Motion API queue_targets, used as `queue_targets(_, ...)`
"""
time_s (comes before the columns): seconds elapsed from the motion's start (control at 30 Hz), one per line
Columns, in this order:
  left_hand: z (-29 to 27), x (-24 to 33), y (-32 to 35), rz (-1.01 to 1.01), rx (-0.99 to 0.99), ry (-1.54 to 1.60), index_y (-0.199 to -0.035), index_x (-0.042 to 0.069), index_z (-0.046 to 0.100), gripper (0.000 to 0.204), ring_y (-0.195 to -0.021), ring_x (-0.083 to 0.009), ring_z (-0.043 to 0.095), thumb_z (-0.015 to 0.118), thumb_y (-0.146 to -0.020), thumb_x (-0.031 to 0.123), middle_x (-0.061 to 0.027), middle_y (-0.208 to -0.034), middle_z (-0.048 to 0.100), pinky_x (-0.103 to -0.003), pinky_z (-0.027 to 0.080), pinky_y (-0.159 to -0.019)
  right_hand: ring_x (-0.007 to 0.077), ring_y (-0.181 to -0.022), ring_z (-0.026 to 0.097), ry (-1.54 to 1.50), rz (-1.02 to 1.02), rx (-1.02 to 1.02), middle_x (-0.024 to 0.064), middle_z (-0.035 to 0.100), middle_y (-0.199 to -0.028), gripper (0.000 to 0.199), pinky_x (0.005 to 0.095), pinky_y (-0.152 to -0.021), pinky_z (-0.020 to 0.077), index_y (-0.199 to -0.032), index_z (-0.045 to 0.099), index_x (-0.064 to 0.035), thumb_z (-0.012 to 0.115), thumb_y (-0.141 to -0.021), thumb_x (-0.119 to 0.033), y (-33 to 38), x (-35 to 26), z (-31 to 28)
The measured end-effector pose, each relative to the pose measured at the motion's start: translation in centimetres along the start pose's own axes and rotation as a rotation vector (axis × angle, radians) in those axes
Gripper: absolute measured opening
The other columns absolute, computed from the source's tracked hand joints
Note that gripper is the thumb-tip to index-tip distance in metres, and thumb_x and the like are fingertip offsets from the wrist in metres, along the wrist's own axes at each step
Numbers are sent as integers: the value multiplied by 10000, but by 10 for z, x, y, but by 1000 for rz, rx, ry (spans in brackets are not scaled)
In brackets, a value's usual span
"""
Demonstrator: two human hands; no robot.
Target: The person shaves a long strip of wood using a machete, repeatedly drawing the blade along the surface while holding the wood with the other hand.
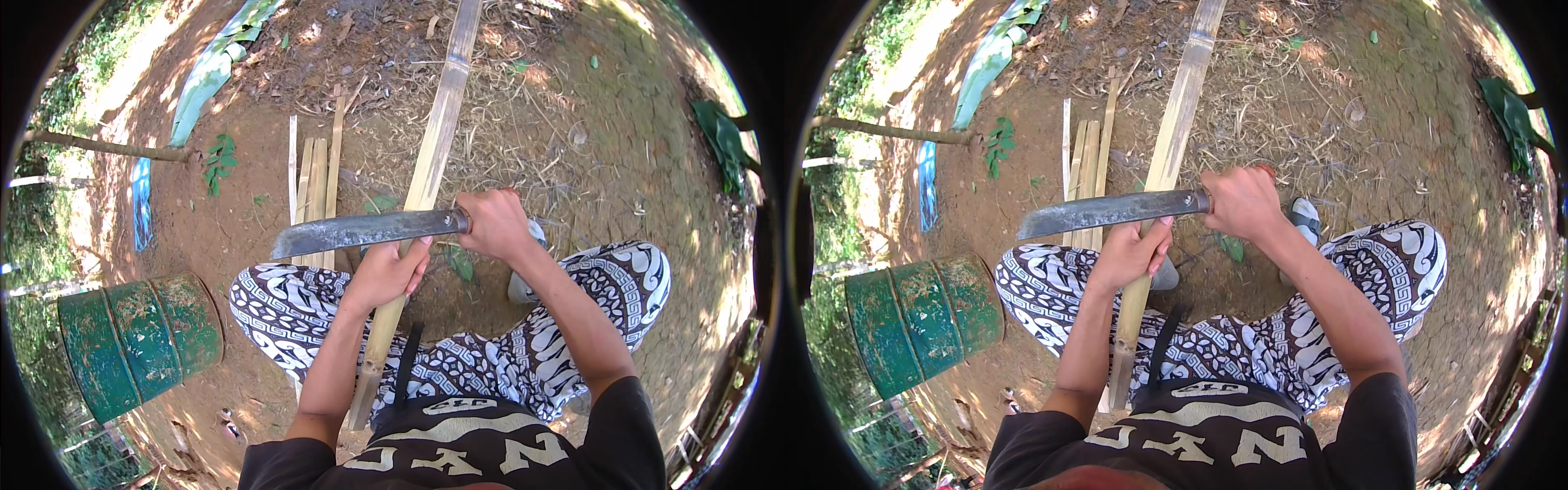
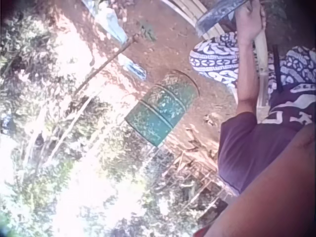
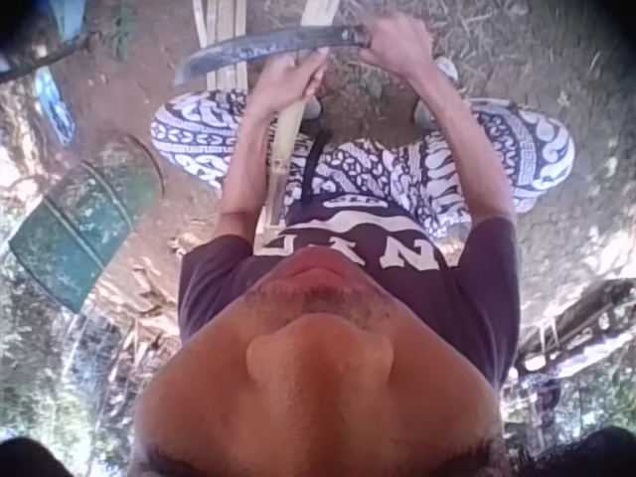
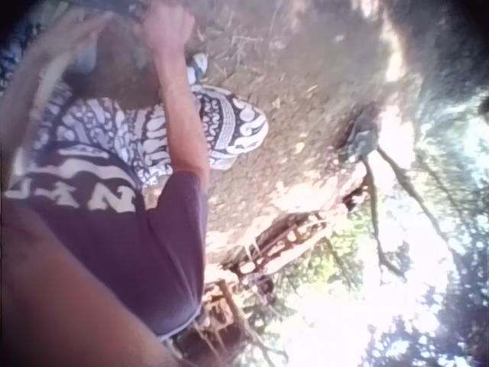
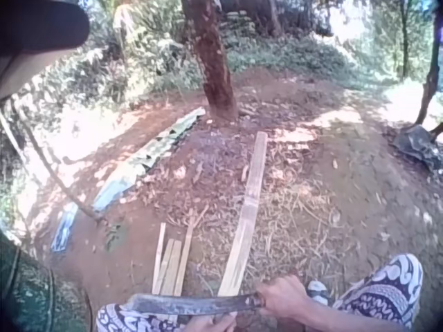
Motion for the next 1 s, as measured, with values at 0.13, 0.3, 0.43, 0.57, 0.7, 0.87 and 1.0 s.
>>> queue_targets(0.13, 4, -5, 0, 20, 4, 24, -1109, 48, 531, 157, -458, -48, 417, 519, -1064, 197, 19, -663, 480, -228, 342, -403, 368, -606, 645, 7, 3, 23, 133, 619, -614, 214, 468, -585, 513, -724, 560, -74, 726, -613, -149, 0, 4, 7)
queue_targets(0.3, 9, -13, -5, 40, -24, 16, -1201, 69, 482, 196, -451, -41, 395, 509, -1068, 210, 25, -660, 460, -216, 326, -396, 347, -636, 670, 68, 15, 80, 119, 640, -636, 227, 451, -609, 538, -726, 562, -82, 744, -596, -123, -3, 29, 9)
queue_targets(0.43, -4, -12, 1, 9, 52, 114, -1224, 72, 457, 211, -437, -44, 399, 502, -1069, 208, 25, -648, 454, -216, 327, -386, 378, -711, 705, 89, 420, 121, 172, 710, -771, 192, 464, -684, 585, -865, 713, -60, 704, -761, -221, -15, 121, -4)
queue_targets(0.57, -11, -11, 4, 27, 32, 145, -1167, 58, 460, 193, -410, -59, 410, 510, -1066, 214, 13, -638, 475, -228, 349, -370, 452, -740, 691, 59, 758, 359, 263, 696, -788, 293, 506, -715, 563, -919, 714, 18, 574, -858, -231, -3, 207, -57)
queue_targets(0.7, -16, 1, -8, 49, 41, 246, -1136, 40, 478, 202, -405, -77, 433, 520, -1061, 223, -6, -648, 513, -233, 362, -367, 425, -678, 680, -96, 573, 337, 263, 659, -683, 261, 505, -647, 527, -893, 682, 36, 541, -865, -182, -7, 138, -46)
queue_targets(0.87, -11, -3, -7, 27, 26, 198, -1140, 42, 479, 198, -401, -77, 434, 525, -1056, 215, -5, -646, 506, -235, 365, -366, 376, -593, 647, -176, 293, -19, 180, 636, -623, 74, 470, -582, 522, -770, 623, -38, 624, -747, -109, -8, 40, -4)
queue_targets(1.0, -2, -2, -1, 11, 16, 86, -1144, 42, 479, 193, -408, -62, 421, 522, -1056, 209, 7, -642, 494, -229, 358, -371, 372, -618, 656, -16, 63, -12, 137, 621, -603, 126, 475, -584, 525, -749, 606, -70, 692, -675, -126, -8, 6, 0)
Point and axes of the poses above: each hand's wrist, its own y-axis away from the middle knuckle, its own z-axis out of the palm, x = y × z, the point moved 9 cm from there along -y, towards the middle knuckle
